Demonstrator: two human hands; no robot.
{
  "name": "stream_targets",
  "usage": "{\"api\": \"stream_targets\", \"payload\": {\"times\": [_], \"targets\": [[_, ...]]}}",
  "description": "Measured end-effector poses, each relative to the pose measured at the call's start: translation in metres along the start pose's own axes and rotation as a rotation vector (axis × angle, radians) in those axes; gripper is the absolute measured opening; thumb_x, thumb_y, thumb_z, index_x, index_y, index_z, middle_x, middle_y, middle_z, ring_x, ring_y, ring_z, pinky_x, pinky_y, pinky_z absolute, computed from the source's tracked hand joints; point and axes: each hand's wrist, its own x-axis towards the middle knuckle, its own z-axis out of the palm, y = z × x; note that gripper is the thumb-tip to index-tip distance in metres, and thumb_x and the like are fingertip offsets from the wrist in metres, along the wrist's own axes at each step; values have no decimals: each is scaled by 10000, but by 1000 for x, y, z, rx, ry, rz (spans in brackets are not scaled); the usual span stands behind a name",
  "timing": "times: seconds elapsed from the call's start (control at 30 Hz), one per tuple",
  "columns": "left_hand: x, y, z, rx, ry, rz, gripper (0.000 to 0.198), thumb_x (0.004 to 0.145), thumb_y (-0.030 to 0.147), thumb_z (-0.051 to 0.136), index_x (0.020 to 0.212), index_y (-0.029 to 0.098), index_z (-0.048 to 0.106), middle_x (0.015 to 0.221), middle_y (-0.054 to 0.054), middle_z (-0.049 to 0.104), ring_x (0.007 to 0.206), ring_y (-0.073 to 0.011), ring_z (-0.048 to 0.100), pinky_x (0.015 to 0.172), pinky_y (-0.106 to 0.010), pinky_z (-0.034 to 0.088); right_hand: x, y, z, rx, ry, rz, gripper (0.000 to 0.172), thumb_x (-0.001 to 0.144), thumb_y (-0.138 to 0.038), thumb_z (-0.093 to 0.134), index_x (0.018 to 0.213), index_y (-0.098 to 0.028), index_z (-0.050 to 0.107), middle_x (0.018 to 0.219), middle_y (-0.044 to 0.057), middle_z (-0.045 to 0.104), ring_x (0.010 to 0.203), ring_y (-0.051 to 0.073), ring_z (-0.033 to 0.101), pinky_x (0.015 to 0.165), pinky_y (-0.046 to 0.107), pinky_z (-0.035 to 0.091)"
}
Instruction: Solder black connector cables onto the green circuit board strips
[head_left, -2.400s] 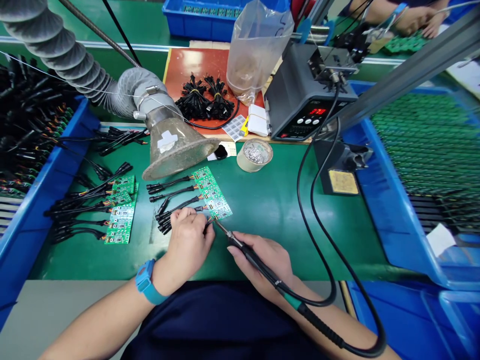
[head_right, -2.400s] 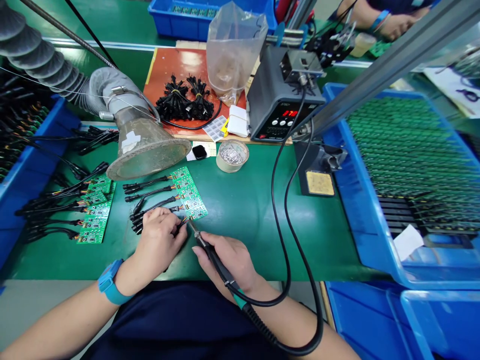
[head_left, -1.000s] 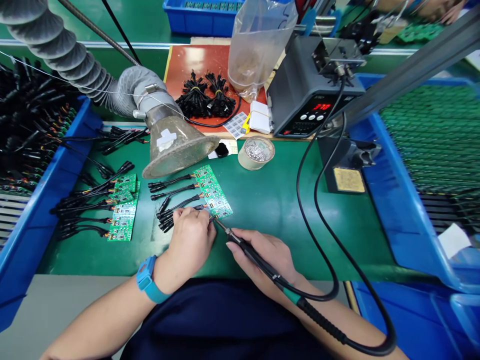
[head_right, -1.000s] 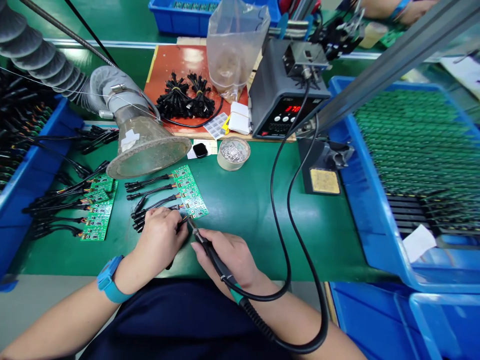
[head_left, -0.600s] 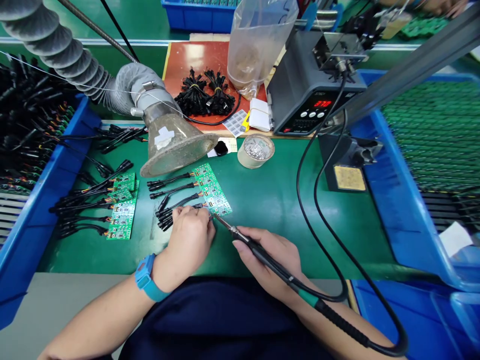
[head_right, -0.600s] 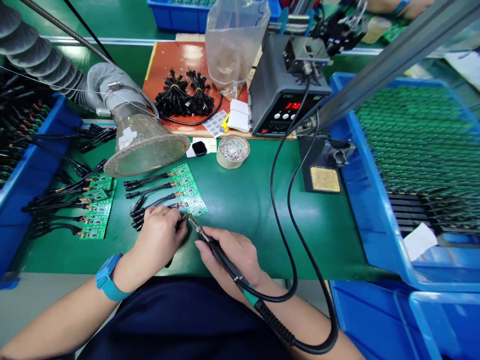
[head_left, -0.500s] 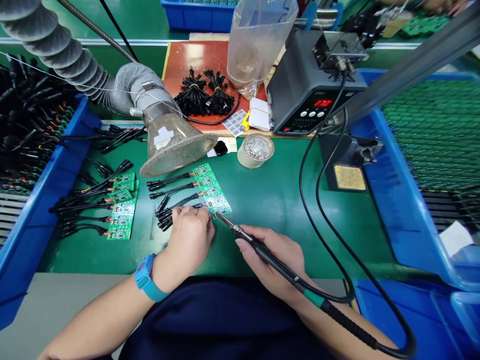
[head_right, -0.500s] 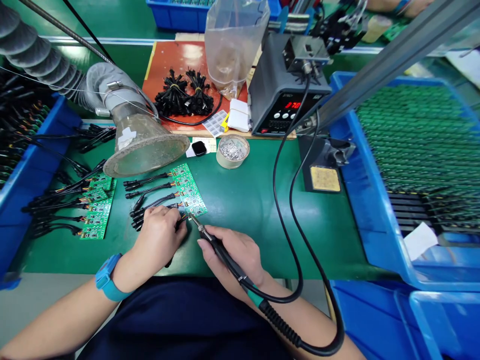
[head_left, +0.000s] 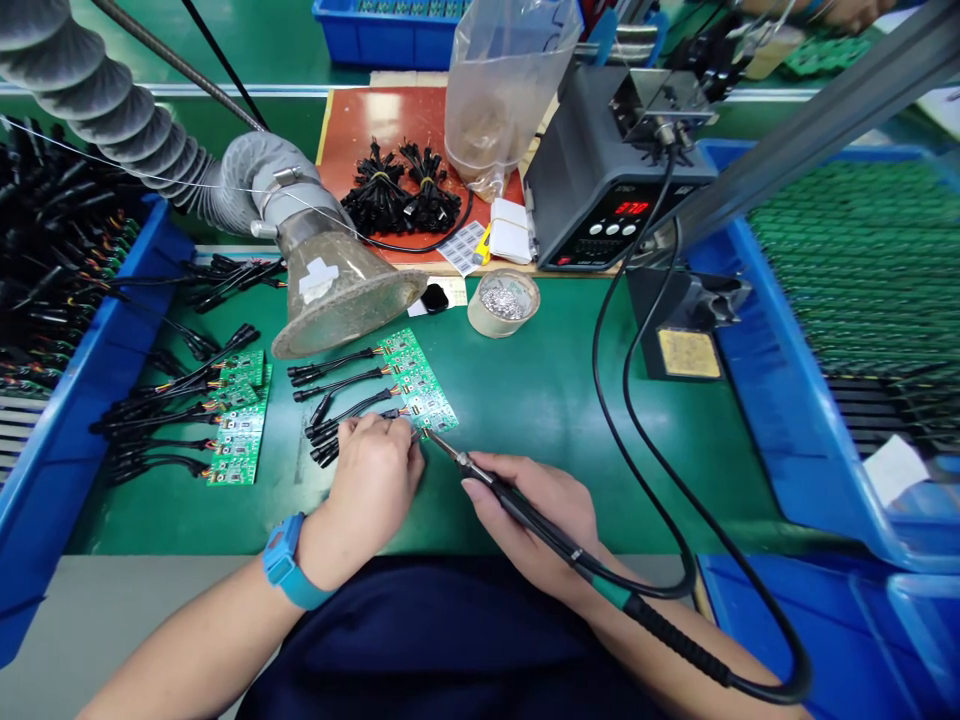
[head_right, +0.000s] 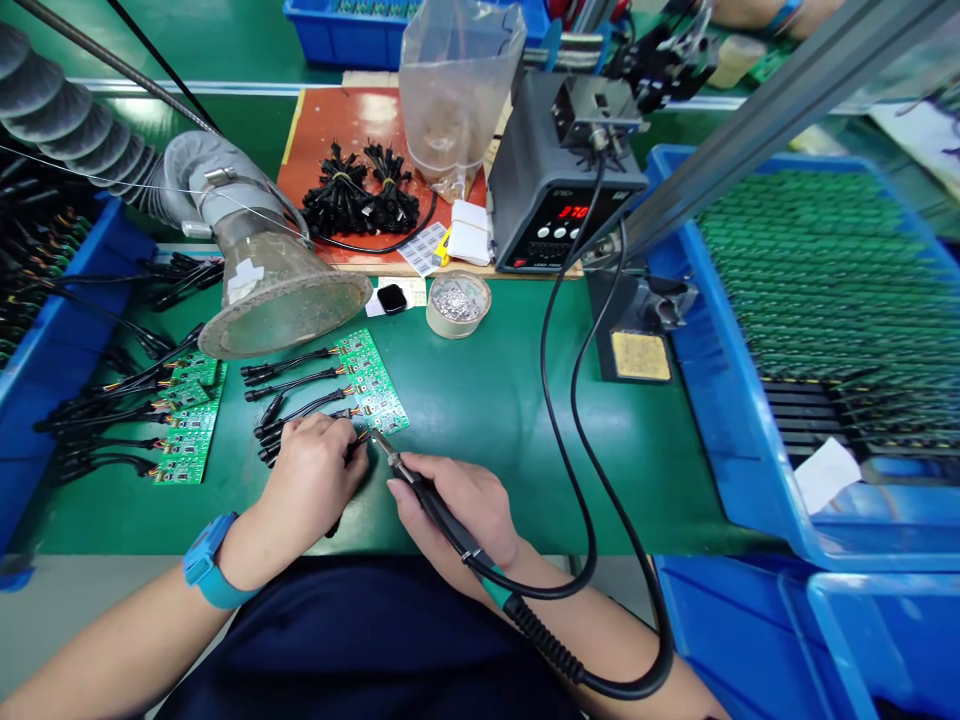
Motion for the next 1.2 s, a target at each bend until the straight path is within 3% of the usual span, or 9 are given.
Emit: {"api": "stream_targets", "payload": {"times": [0.43,0.67,1.2], "targets": [[-4,-14,-3,-29,0,108,207,986,182,560,800,167,650,805,-79,657,851,-265,574,764,-391,404,0,-1,3,47,-13,-4,113,995,-209,633,1102,-198,667,858,31,786,669,152,747,667,249,631],[-1,-20,-2,-60,-31,123,160,977,184,581,868,171,698,813,-74,665,848,-272,580,766,-402,418,0,-1,7,44,-45,24,101,1009,-248,631,1100,-211,655,869,21,788,677,151,754,670,247,635],[0,-18,-5,-65,-70,99,146,952,175,594,822,163,660,808,-83,662,851,-285,611,758,-420,430,3,-1,16,-9,-73,-37,122,1006,-211,637,1126,-192,622,899,37,784,713,159,760,704,253,631]]}}
